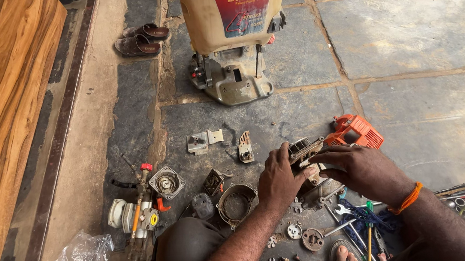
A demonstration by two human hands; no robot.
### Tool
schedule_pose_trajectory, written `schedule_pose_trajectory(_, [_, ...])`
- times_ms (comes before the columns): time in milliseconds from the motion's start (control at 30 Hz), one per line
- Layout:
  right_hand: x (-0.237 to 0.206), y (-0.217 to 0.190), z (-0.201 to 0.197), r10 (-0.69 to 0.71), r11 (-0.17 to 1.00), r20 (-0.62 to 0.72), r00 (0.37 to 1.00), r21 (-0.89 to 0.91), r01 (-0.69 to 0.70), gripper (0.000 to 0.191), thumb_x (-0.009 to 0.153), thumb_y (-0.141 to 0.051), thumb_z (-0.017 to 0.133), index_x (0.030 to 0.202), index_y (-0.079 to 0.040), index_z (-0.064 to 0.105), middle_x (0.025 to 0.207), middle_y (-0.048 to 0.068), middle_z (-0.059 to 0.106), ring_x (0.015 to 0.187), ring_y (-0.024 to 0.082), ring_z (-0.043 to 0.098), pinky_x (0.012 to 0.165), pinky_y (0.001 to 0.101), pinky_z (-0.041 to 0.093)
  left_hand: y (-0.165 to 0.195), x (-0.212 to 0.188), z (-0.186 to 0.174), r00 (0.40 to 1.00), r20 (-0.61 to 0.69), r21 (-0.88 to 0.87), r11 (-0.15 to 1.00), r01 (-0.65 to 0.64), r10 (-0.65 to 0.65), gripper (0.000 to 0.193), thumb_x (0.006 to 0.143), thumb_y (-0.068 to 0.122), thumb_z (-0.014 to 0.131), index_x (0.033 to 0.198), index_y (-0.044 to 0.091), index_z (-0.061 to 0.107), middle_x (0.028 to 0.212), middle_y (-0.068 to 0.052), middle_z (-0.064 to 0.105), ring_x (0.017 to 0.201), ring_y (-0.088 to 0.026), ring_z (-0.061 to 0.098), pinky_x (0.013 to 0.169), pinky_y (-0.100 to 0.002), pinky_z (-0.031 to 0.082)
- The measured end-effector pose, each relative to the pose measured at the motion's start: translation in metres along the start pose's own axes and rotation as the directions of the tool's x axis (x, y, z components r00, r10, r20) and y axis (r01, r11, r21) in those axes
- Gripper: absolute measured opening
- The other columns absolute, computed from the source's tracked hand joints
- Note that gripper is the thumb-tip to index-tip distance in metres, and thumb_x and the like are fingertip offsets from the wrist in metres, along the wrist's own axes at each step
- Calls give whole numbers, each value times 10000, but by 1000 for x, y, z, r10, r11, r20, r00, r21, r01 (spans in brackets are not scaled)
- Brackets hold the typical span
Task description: The person sits on the floor and assembles a small engine, attaching a red plastic cover to the cylinder head and tightening fasteners by hand. They repeatedly adjust the cover and check alignment while handling small metal parts and tools on the floor.
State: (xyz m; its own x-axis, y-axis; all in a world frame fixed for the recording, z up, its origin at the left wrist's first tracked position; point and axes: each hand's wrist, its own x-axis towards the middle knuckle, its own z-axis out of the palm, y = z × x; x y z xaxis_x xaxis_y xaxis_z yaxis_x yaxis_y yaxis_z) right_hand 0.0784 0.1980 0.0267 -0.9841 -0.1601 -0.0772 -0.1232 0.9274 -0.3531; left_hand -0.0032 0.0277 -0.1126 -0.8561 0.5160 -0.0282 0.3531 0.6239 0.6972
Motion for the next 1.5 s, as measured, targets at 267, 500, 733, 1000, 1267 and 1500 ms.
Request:
schedule_pose_trajectory(267, [11, 6, -6, 56, 991, 36, 998, 120, -60, 399, 865, -357, 717, 1234, -210, 751, 1106, -5, 802, 912, 173, 796, 841, 355, 628, 1, -3, -1, 1000, 3, 15, 1000, 11, -11, 1020, 879, 689, 668, 1568, 47, 277, 1354, -209, 510, 1153, -305, 628, 774, -419, 647])
schedule_pose_trajectory(500, [17, 3, -9, 47, 982, 46, 998, 181, -54, 372, 851, -370, 742, 1170, -181, 765, 1072, 12, 805, 938, 189, 782, 820, 358, 615, -2, -5, 4, 999, -33, -31, 999, 18, -19, 1054, 835, 678, 692, 1587, 61, 286, 1372, -191, 522, 1151, -306, 635, 765, -428, 647])
schedule_pose_trajectory(733, [12, 22, -10, 85, 951, 138, 987, 285, -122, 426, 872, -299, 749, 1292, -235, 719, 1095, -4, 820, 965, 145, 799, 859, 328, 632, 5, -2, 9, 999, -36, -24, 999, 37, -38, 1061, 833, 715, 703, 1596, 96, 301, 1402, -209, 519, 1205, -347, 600, 825, -511, 612])
schedule_pose_trajectory(1000, [13, 33, -1, 255, 951, 269, 929, 105, -292, 442, 906, -296, 753, 1346, -318, 723, 1188, 30, 669, 956, 162, 738, 858, 339, 630, 4, 0, 16, 998, -32, 45, 998, 49, -47, 1092, 832, 751, 660, 1628, 103, 285, 1376, -232, 530, 1179, -358, 608, 781, -485, 622])
schedule_pose_trajectory(1267, [17, 8, 21, 246, 926, 8, 969, 293, -237, 278, 898, -354, 780, 1047, -122, 749, 931, 75, 820, 825, 210, 805, 750, 371, 615, 10, -6, 4, 998, -38, 10, 999, 42, -42, 1041, 862, 713, 687, 1591, 79, 302, 1352, -208, 538, 1186, -327, 604, 837, -470, 605])
schedule_pose_trajectory(1500, [27, -29, 24, 288, 943, -273, 918, 249, -221, 326, 925, -203, 674, 1233, -98, 648, 807, 137, 757, 709, 312, 758, 653, 431, 586, 17, -6, -5, 998, -17, 13, 998, 66, -66, 1021, 829, 587, 775, 1580, 93, 292, 1349, -180, 531, 1200, -313, 593, 871, -450, 603])
